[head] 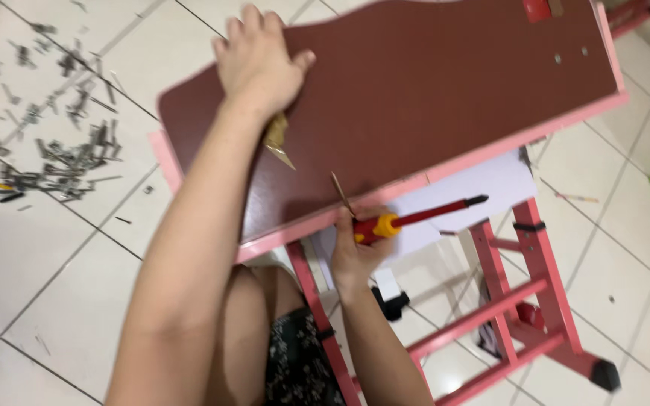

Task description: The person assembles a pink children's desk by attaching the tabletop to the frame using a screwdriver. They select screws from a pile on the floor and tighten them into the frame.

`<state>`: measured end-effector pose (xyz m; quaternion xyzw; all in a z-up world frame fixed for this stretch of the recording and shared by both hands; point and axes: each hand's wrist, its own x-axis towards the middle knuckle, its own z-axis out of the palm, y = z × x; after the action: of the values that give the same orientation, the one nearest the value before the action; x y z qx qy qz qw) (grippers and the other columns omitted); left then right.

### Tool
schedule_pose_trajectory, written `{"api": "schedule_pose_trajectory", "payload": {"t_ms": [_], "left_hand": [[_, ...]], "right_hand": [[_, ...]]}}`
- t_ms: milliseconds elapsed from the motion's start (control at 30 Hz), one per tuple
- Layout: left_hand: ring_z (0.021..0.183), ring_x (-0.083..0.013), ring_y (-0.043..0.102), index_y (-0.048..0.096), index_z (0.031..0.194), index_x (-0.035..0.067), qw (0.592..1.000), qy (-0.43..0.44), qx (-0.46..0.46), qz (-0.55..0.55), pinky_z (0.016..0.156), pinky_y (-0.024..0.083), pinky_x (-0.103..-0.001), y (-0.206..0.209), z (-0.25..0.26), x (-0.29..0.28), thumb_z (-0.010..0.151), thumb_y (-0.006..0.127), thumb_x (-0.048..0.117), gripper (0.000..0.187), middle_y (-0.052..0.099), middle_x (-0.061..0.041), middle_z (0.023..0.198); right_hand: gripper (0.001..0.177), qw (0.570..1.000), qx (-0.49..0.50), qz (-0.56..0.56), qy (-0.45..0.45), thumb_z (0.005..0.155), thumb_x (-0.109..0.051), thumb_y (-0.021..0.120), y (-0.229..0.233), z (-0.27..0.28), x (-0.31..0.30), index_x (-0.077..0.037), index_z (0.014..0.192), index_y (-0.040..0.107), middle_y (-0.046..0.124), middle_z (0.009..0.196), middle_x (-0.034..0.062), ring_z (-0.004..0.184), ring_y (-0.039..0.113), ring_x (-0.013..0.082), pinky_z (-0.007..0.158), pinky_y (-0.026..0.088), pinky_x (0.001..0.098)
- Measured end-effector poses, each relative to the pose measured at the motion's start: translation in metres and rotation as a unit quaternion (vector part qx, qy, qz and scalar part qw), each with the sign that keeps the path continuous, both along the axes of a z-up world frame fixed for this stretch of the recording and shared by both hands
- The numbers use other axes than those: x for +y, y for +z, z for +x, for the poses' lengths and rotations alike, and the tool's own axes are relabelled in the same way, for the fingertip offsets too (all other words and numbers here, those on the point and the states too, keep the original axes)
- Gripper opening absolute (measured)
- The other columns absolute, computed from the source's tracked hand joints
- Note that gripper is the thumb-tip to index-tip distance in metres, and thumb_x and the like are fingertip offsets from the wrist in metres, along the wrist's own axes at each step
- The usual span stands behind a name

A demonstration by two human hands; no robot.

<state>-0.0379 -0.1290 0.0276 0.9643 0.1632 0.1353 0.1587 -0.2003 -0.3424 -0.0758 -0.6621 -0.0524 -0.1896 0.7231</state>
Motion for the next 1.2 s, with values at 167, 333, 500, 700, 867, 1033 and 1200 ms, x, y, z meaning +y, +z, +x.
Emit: {"api": "schedule_pose_trajectory", "payload": {"t_ms": [167,333,500,700,867,1033,1200], "left_hand": [[0.122,-0.0392,0.046,0.061,0.127,-0.002,1.0,-0.006,-0.016,0.011,0.101,0.034,-0.059,-0.013,-0.003,0.004,0.09,0.077,0.048,0.064,0.051,-0.019,0.135],[0.123,-0.0396,0.046,0.062,0.126,-0.004,0.999,-0.019,-0.019,0.037,0.1,0.034,-0.058,-0.013,-0.006,0.0,0.094,0.077,0.047,0.062,0.05,-0.021,0.136],[0.121,-0.0395,0.045,0.061,0.127,-0.002,0.999,-0.015,-0.015,0.049,0.099,0.033,-0.057,-0.012,-0.007,-0.003,0.095,0.074,0.048,0.061,0.05,-0.021,0.128],[0.119,-0.0378,0.045,0.061,0.126,0.0,0.999,-0.005,-0.015,0.048,0.099,0.034,-0.056,-0.015,-0.005,-0.002,0.094,0.073,0.049,0.06,0.05,-0.02,0.126],[0.118,-0.0363,0.046,0.061,0.126,0.0,0.998,-0.011,-0.03,0.045,0.099,0.035,-0.055,-0.014,-0.007,-0.002,0.093,0.073,0.048,0.059,0.051,-0.018,0.125],[0.116,-0.0359,0.048,0.061,0.126,-0.001,0.999,-0.012,-0.028,0.037,0.098,0.036,-0.054,-0.019,-0.009,-0.001,0.094,0.073,0.048,0.06,0.052,-0.018,0.128],[0.117,-0.035,0.048,0.062,0.123,0.0,0.999,-0.013,-0.024,0.033,0.098,0.036,-0.055,-0.016,-0.007,-0.001,0.094,0.073,0.048,0.057,0.052,-0.018,0.128]], "right_hand": [[0.027,0.996,0.034,0.083,0.026,0.094,0.003,0.074,-0.006,-0.003,0.003,-0.008,0.099,0.05,0.06,0.1,0.005,0.088,0.059,0.011,0.08,0.052,0.0251],[0.025,0.999,-0.002,0.043,0.005,0.095,0.006,0.073,-0.008,-0.005,0.004,-0.005,0.1,0.052,0.056,0.103,0.0057,0.095,0.059,0.0131,0.089,0.05,0.0258],[0.026,0.998,0.002,0.063,0.013,0.095,0.005,0.073,-0.005,-0.003,0.005,-0.006,0.101,0.051,0.057,0.102,0.0051,0.094,0.06,0.0125,0.087,0.051,0.0253],[0.028,0.992,0.054,0.115,0.017,0.091,0.007,0.073,-0.007,-0.003,-0.001,-0.006,0.102,0.05,0.055,0.099,0.0052,0.087,0.059,0.0119,0.079,0.05,0.0263],[0.031,0.964,0.152,0.22,-0.013,0.087,0.012,0.072,-0.011,-0.033,-0.023,-0.004,0.101,0.05,0.063,0.092,0.0124,0.066,0.056,0.0154,0.058,0.045,0.0283],[0.033,0.988,0.09,0.122,-0.034,0.086,0.012,0.073,-0.018,-0.064,-0.036,-0.005,0.102,0.049,0.064,0.097,0.0101,0.091,0.067,0.0177,0.087,0.06,0.0344],[0.035,0.988,0.101,0.103,-0.046,0.085,0.011,0.075,-0.007,-0.055,-0.026,-0.004,0.102,0.049,0.066,0.097,0.0117,0.093,0.067,0.0164,0.088,0.057,0.032]]}}
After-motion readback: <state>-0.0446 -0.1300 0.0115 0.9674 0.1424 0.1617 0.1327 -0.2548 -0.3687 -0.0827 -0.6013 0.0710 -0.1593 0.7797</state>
